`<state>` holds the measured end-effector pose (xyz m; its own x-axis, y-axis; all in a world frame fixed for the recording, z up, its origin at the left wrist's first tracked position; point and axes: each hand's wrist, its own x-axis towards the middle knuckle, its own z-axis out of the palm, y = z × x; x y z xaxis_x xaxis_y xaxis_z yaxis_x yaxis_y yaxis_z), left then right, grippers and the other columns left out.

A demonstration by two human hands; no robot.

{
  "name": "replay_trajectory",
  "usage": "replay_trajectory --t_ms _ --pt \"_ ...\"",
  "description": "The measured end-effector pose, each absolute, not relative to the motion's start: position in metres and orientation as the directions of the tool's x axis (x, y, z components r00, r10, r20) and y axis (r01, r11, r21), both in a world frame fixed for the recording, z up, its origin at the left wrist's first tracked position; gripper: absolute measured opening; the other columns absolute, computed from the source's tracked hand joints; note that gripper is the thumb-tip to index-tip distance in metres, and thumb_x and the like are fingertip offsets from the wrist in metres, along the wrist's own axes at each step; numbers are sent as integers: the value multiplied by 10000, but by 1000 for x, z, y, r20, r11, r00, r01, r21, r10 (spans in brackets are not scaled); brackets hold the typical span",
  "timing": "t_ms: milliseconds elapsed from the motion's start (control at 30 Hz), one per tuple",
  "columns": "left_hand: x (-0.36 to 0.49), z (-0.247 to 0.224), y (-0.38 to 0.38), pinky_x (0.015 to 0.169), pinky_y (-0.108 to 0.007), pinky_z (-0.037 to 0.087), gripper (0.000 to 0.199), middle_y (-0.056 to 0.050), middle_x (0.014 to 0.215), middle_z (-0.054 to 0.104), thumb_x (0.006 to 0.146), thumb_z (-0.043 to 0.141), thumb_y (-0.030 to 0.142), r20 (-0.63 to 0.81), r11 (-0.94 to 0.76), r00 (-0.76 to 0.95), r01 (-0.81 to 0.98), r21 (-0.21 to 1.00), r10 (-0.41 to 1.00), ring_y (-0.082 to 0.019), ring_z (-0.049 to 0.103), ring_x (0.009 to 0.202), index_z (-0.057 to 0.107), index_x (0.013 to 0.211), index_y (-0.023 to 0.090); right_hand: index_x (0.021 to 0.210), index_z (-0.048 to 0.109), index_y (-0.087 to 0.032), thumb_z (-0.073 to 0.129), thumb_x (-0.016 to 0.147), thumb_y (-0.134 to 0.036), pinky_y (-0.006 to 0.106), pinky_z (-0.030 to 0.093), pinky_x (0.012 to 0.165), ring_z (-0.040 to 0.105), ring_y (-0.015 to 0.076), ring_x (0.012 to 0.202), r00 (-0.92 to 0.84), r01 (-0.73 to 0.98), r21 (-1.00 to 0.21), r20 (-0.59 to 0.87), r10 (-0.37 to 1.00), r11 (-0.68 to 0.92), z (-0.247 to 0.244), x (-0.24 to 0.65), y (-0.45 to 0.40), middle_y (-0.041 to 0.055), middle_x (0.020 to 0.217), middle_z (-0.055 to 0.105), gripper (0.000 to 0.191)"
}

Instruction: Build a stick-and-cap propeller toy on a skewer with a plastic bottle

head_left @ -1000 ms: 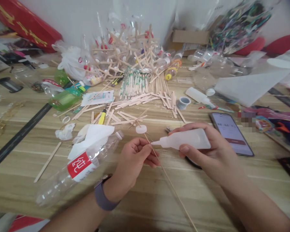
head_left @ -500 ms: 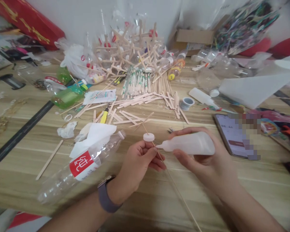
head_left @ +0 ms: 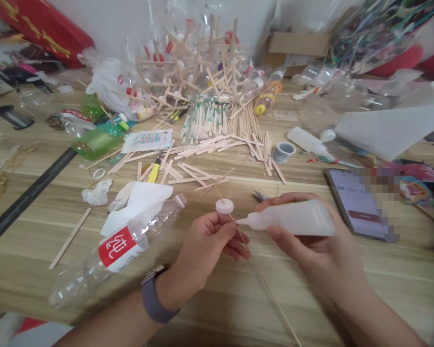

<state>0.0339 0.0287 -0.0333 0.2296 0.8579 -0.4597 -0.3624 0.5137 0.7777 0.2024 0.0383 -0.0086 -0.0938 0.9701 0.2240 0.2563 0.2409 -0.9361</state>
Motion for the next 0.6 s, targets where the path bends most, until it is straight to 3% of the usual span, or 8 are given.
replay_trajectory --t_ms 433,600 --pt "33 -35 27 451 -167 476 165 -21 649 690 787 659 269 -431 478 206 -389 787 878 -92 625 472 580 735 133 968 576 -258 761 757 -258 293 602 684 720 210 821 -56 203 -942 263 963 269 -9 207 38 38 918 746 280" --pt "32 -35 29 466 -169 484 169 -18 652 690 798 656 268 -422 467 201 -383 797 884 -91 628 483 578 729 135 955 582 -254 758 749 -218 229 593 680 720 168 810 -48 181 -940 286 957 290 -8 204 37 22 898 753 273"
